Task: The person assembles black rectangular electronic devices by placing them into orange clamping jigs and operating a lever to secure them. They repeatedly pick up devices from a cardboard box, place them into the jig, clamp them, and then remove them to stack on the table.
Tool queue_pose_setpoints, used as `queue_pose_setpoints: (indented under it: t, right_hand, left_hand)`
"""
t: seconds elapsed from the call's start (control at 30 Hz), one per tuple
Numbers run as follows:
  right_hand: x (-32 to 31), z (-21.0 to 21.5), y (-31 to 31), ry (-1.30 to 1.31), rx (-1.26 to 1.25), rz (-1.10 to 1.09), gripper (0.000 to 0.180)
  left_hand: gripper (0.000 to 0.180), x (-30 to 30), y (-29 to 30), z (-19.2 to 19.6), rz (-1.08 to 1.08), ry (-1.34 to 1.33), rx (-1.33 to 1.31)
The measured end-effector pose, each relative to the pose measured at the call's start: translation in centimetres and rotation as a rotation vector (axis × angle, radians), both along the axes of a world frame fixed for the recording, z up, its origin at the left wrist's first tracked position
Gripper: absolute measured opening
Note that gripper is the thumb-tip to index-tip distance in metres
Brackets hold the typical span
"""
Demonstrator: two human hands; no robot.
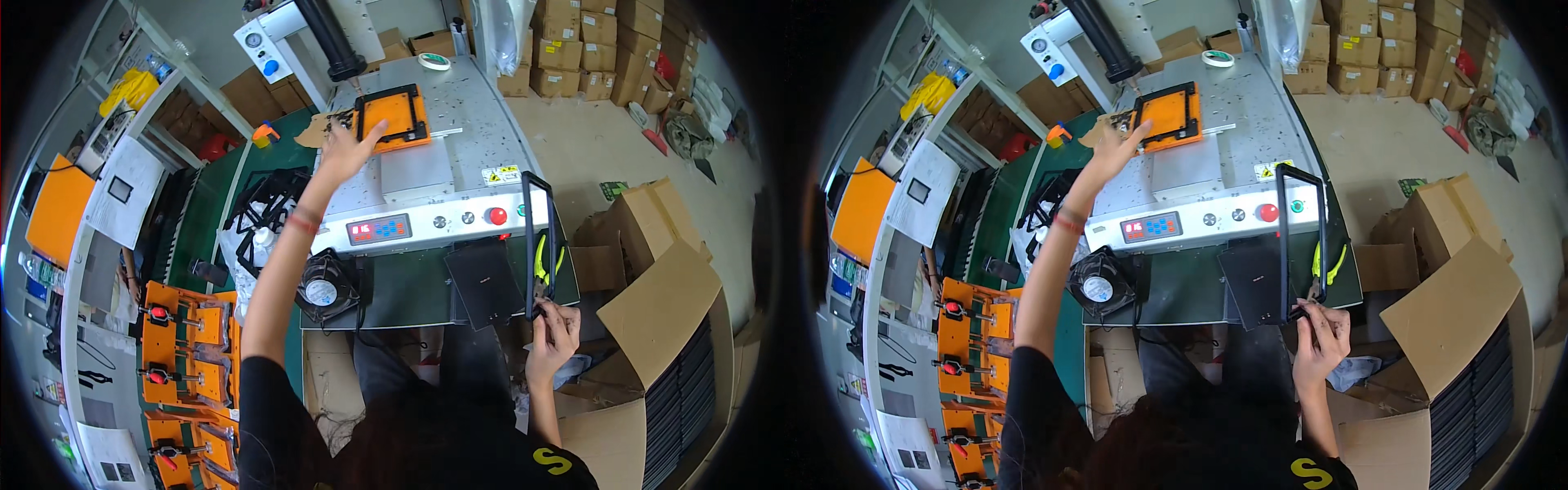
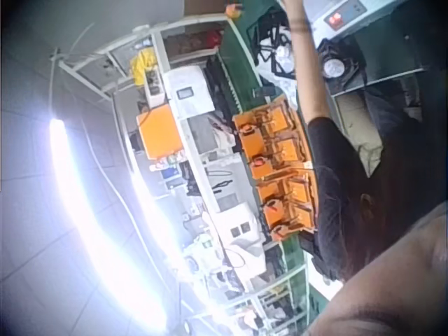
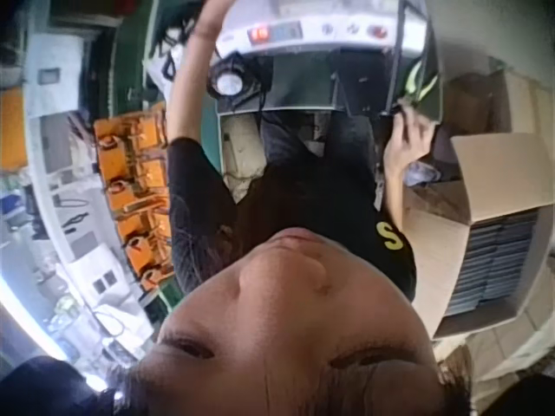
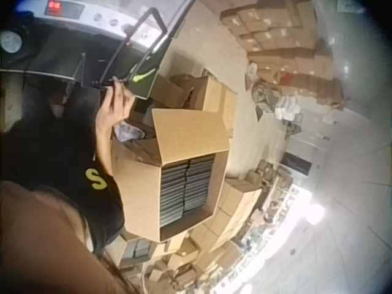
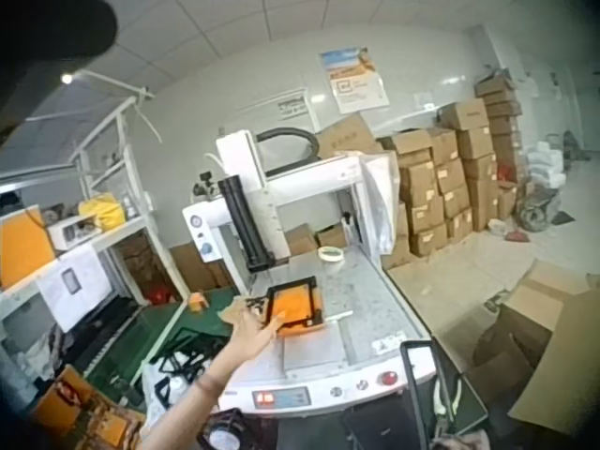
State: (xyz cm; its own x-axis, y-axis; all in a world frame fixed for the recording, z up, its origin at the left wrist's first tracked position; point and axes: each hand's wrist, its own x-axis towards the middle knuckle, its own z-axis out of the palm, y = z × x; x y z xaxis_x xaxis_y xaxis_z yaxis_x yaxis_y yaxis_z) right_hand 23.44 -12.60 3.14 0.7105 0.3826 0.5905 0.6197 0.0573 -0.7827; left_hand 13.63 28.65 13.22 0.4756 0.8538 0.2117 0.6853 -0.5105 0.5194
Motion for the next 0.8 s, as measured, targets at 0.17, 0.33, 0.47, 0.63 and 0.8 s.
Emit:
queue_pose_setpoints:
  t: [0.17, 0.33, 0.47, 0.63, 0.8]
  right_hand:
    - [0.9, -1.3, -1.5, -0.204, -0.042, -0.058, 0.034]
    - [1.9, -2.4, -2.8, -0.177, -0.087, -0.131, 0.035]
    - [2.8, -3.4, -3.2, -0.238, -0.053, -0.129, 0.032]
    - [4.4, -1.2, 1.1, -0.352, -0.041, -0.135, 0.034]
    - [5.3, 2.1, 11.8, -0.495, 0.124, 0.044, 0.033]
  left_hand:
    - [0.141, 7.4, 1.6, 0.7, 0.101, 0.319, -0.173]
    - [0.148, 10.5, 1.4, 0.7, 0.222, 0.496, -0.152]
    - [0.14, 11.0, 2.3, 1.1, 0.29, 0.494, -0.147]
    - [0.12, 5.9, -2.3, 7.3, -0.064, -0.059, -0.537]
    - [0.097, -7.1, -14.8, 8.8, -0.448, -0.603, 0.027]
